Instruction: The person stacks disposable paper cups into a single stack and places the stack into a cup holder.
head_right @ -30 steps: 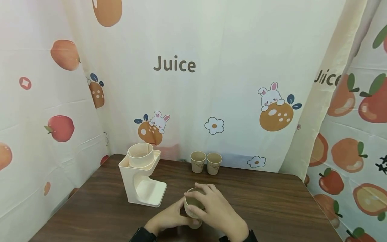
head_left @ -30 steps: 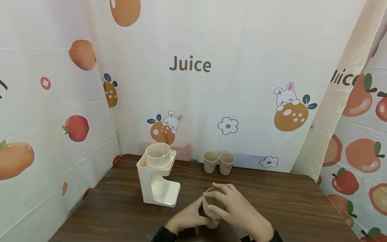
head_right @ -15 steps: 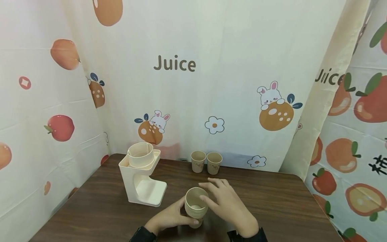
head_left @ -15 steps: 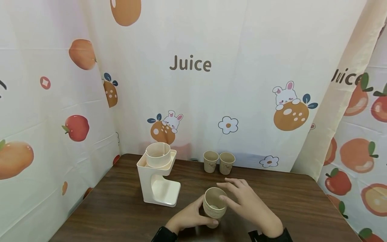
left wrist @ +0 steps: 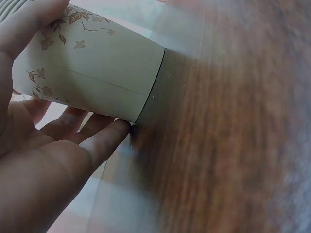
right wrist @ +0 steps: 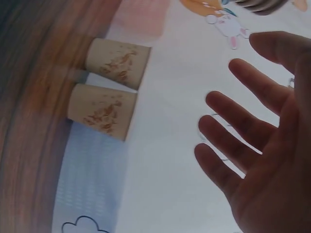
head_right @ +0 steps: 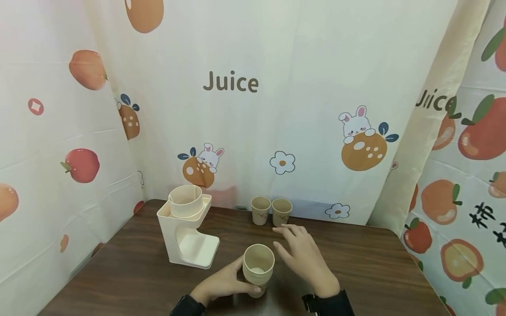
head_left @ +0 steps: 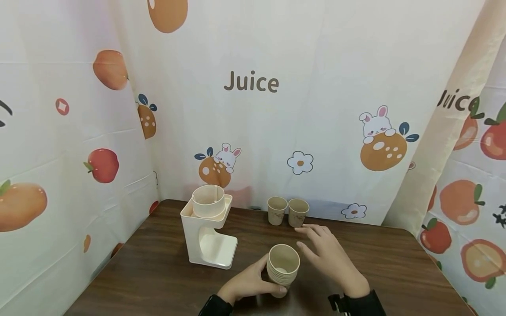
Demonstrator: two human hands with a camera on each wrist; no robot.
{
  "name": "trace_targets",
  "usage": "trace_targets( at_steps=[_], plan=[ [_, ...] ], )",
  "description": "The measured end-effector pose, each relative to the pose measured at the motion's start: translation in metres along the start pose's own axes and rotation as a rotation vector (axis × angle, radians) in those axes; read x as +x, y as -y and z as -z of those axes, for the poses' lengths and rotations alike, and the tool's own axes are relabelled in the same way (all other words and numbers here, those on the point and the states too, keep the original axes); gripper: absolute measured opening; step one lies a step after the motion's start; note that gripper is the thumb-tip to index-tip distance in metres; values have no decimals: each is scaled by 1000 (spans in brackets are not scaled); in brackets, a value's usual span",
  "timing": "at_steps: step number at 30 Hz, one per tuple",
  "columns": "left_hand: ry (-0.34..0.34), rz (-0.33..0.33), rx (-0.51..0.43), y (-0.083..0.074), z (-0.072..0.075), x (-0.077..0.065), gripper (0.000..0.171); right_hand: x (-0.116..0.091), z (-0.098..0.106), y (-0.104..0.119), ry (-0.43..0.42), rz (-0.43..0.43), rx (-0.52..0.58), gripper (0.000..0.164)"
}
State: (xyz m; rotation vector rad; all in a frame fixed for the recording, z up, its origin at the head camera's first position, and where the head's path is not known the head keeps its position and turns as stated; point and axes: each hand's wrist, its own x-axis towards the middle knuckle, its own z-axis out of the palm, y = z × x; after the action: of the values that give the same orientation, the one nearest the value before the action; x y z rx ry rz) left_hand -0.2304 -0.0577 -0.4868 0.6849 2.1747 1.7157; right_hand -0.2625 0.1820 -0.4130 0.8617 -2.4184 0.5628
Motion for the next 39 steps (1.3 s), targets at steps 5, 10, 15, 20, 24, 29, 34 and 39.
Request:
trace_targets(
  at_steps=[5, 10, 15, 20, 24, 29, 34, 39],
  plan=[
    [2, 1, -1, 0, 0, 0, 82, 8, -10, -16, -32, 6, -37, 34],
    [-2, -4, -6, 1, 0, 0, 82, 19, -22, -31, -55, -9, -71, 36],
    [2, -8, -4, 1, 0, 1, 83, 28, -34, -46, -50, -33, -105, 39],
    [6, -14, 3, 0, 1, 1, 84, 33, -45, -57, -5, -55, -100, 42],
    [4, -10, 2, 0, 0, 1, 84, 41, -53, -65, 33, -78, -103, 42],
    [-1, -15, 1, 0, 0, 1, 83, 55, -60, -72, 51, -97, -124, 41],
    [3, -29, 1, 0, 0, 2, 84, 69, -66, -77, 109, -146, -136, 41],
    [5, -24, -5, 0, 1, 3, 84, 78, -72, -78, 163, -193, -176, 40]
  ],
)
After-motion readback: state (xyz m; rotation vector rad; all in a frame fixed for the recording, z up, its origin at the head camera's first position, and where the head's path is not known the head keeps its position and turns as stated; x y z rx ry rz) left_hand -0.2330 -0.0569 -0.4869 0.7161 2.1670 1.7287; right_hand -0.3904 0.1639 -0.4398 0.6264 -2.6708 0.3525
